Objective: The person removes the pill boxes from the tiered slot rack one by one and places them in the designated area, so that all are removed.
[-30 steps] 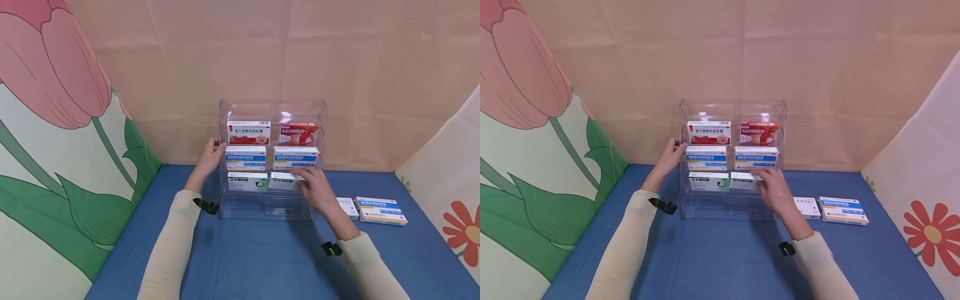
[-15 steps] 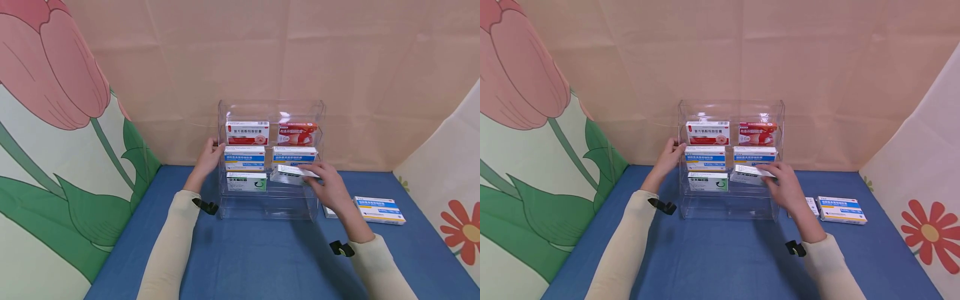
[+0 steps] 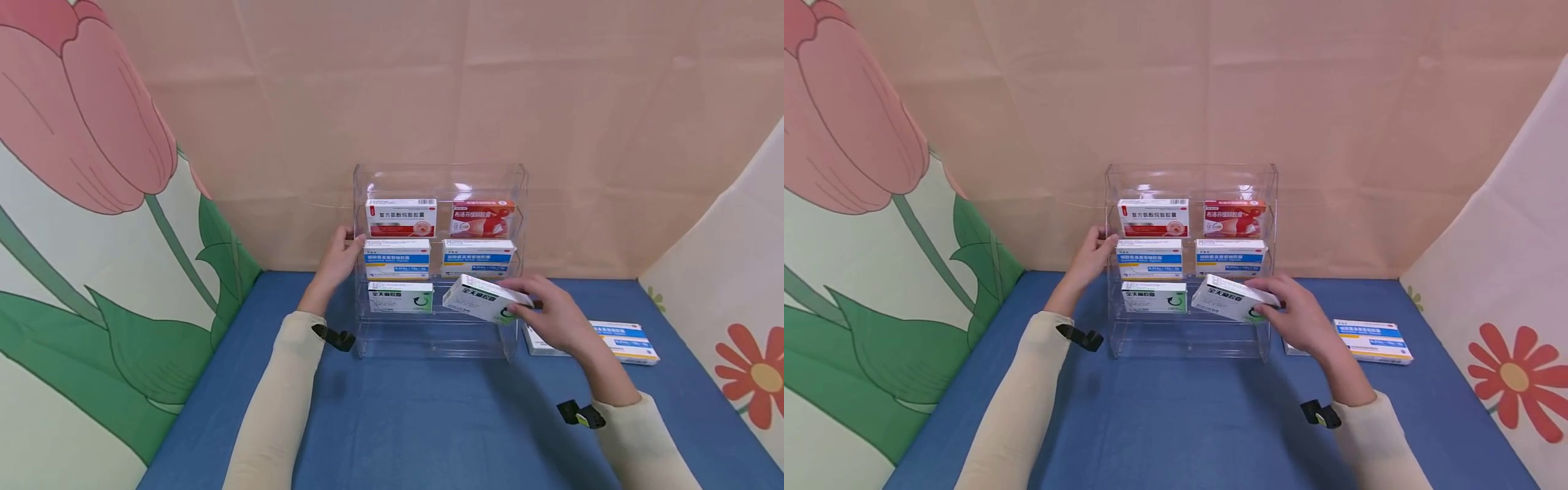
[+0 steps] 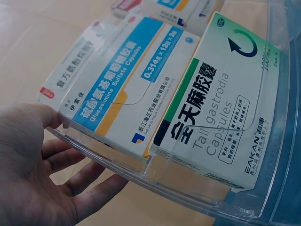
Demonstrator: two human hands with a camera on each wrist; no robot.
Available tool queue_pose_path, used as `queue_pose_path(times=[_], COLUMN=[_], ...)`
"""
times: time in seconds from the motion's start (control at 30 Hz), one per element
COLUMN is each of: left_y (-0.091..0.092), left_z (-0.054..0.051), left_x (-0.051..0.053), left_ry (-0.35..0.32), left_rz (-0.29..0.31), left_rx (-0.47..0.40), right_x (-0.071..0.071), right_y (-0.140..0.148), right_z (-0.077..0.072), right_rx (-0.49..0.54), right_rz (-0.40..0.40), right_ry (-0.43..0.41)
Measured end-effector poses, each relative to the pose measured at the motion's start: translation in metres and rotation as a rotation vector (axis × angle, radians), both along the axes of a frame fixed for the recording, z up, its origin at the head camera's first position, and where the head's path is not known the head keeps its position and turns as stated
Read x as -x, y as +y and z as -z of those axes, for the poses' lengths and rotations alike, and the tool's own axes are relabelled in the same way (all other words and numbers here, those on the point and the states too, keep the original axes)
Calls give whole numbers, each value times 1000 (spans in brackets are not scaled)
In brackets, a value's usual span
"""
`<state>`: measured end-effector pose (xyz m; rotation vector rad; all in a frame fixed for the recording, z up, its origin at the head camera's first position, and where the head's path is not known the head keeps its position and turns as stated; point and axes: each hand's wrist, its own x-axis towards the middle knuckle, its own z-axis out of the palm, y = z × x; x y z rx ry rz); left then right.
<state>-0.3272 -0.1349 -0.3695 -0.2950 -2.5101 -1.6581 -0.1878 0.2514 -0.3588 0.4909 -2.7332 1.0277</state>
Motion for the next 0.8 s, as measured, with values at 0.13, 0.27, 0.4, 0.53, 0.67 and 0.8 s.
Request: queue_pose_path(times=[0.13,0.27,0.4,0.53,0.67,0.8], left_y=[-1,-1,-1,-1,-1,0], left_z=[0,-1,-1,0,0,0], left_x=[0,1,1,1,2,2], left_ry=[-9,-9,-8,-7,-5,-2], left_rz=[-3,-5,0,3,2,4], left_rx=[3,10,10,10,13,18], right_x=[-4,-7,-10,-13,-16,-20], right_y=[9,19,29,38,45,52], right_z=[5,12,16,18,20,23], right_rx=[-22,-35,-40,-42,-36,-17], right_rz=[-50,-90,-112,-133,-141,-147], right_ry=[-30,-38,-65,-99,-146,-187])
